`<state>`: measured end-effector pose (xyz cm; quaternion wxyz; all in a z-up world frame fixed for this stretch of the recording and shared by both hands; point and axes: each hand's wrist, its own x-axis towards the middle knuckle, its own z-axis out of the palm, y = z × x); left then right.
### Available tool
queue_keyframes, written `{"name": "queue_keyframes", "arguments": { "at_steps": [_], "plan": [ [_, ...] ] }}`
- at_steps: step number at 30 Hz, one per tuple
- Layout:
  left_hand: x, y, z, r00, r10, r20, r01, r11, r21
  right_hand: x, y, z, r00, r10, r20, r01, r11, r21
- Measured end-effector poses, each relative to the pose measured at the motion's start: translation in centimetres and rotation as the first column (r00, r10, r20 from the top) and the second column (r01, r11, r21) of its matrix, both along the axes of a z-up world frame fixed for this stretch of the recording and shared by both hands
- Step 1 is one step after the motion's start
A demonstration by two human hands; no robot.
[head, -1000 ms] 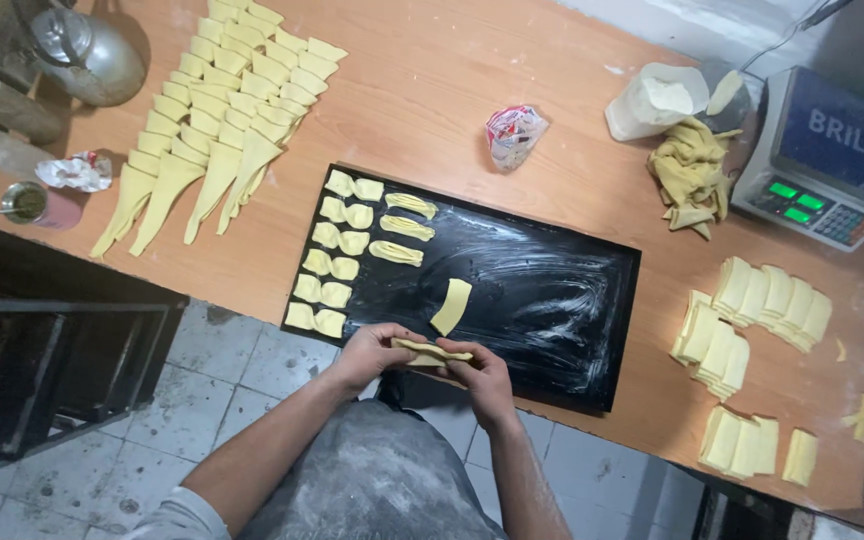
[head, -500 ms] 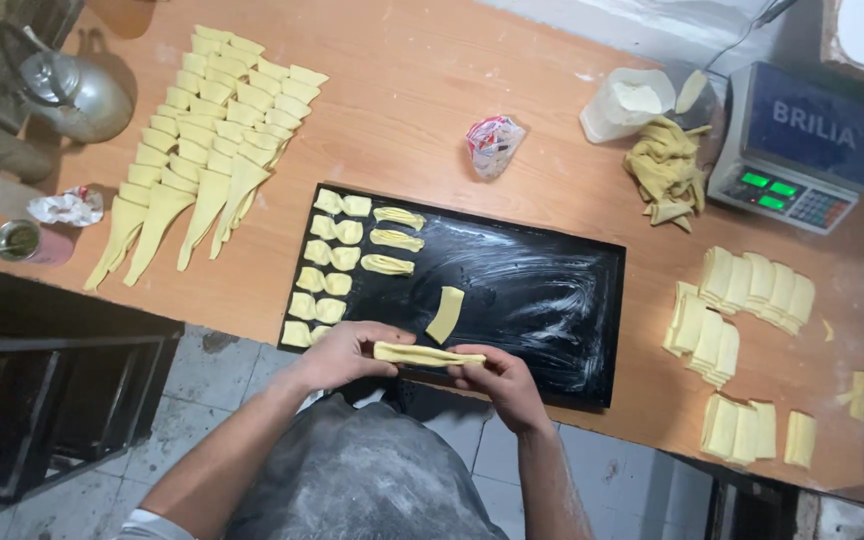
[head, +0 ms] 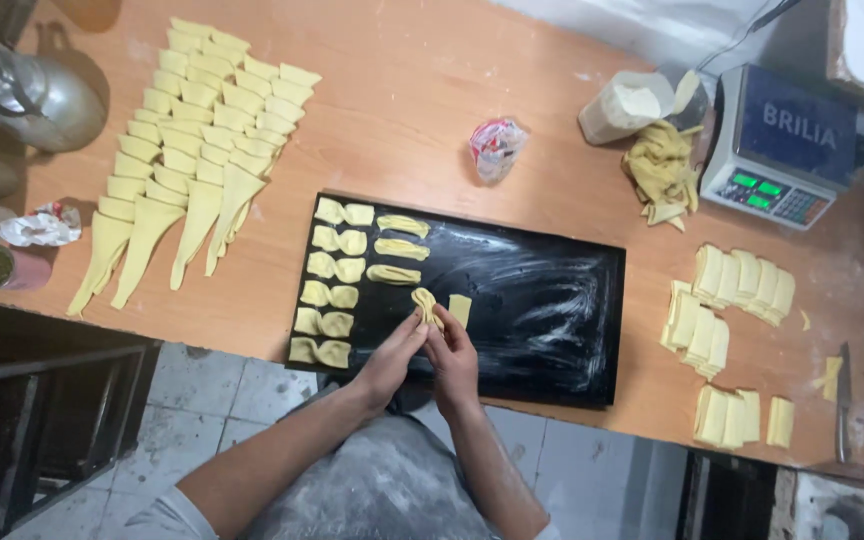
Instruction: Shaping and folding dough into specific pastry forms on a baking tray.
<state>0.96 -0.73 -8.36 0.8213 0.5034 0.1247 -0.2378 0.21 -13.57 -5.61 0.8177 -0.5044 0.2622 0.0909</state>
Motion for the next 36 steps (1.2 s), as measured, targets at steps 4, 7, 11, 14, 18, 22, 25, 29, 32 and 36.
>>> {"name": "queue_keyframes", "arguments": {
  "at_steps": [4, 7, 11, 14, 18, 22, 25, 29, 32, 36],
  "plan": [
    [1.0, 2.6, -2.1, 0.999, -0.047, 0.002, 0.047, 0.993, -0.108, 0.8, 0.8, -0.2, 0.996, 0.071, 0.044, -0.060, 0.973, -0.224],
    [2.3, 5.7, -0.9, 0.997, -0.067, 0.044, 0.058, 0.982, 0.179, 0.9, 0.3, -0.6, 0.995, 0.073, 0.068, -0.055, 0.969, -0.242],
    [3.4, 8.3, -3.8, 0.985, -0.170, -0.024, 0.172, 0.972, 0.158, 0.8, 0.2, -0.9, 0.936, 0.346, -0.065, -0.351, 0.899, -0.261],
    [3.6, 9.5, -7.0, 0.963, -0.264, -0.047, 0.268, 0.938, 0.218, 1.2, 0.1, -2.2, 0.879, 0.456, -0.140, -0.464, 0.752, -0.468],
    [6.3, 10.0, -2.8, 0.932, -0.352, 0.085, 0.215, 0.727, 0.652, 3.7, 1.1, -3.1, 0.874, 0.436, -0.216, -0.433, 0.495, -0.753],
    [7.3, 9.1, -2.4, 0.888, -0.407, 0.215, 0.047, 0.545, 0.837, 5.2, 1.2, -5.3, 0.875, 0.480, -0.061, -0.285, 0.409, -0.867],
    [7.4, 8.7, -3.2, 0.825, -0.455, 0.335, -0.112, 0.448, 0.887, 6.0, 0.7, -6.2, 0.839, 0.545, 0.000, -0.199, 0.306, -0.931],
    [7.6, 8.2, -3.7, 0.859, -0.427, 0.282, -0.100, 0.401, 0.910, 6.4, -0.2, -7.4, 0.779, 0.627, 0.009, -0.074, 0.107, -0.992],
    [6.7, 7.8, -4.2, 0.883, -0.404, 0.240, -0.075, 0.384, 0.920, 6.0, -0.8, -7.7, 0.749, 0.663, 0.017, -0.020, 0.048, -0.999],
    [6.8, 7.4, -3.9, 0.873, -0.404, 0.274, -0.135, 0.340, 0.931, 7.0, -2.0, -4.4, 0.672, 0.740, 0.002, 0.012, -0.008, -1.000]
  ]
}}
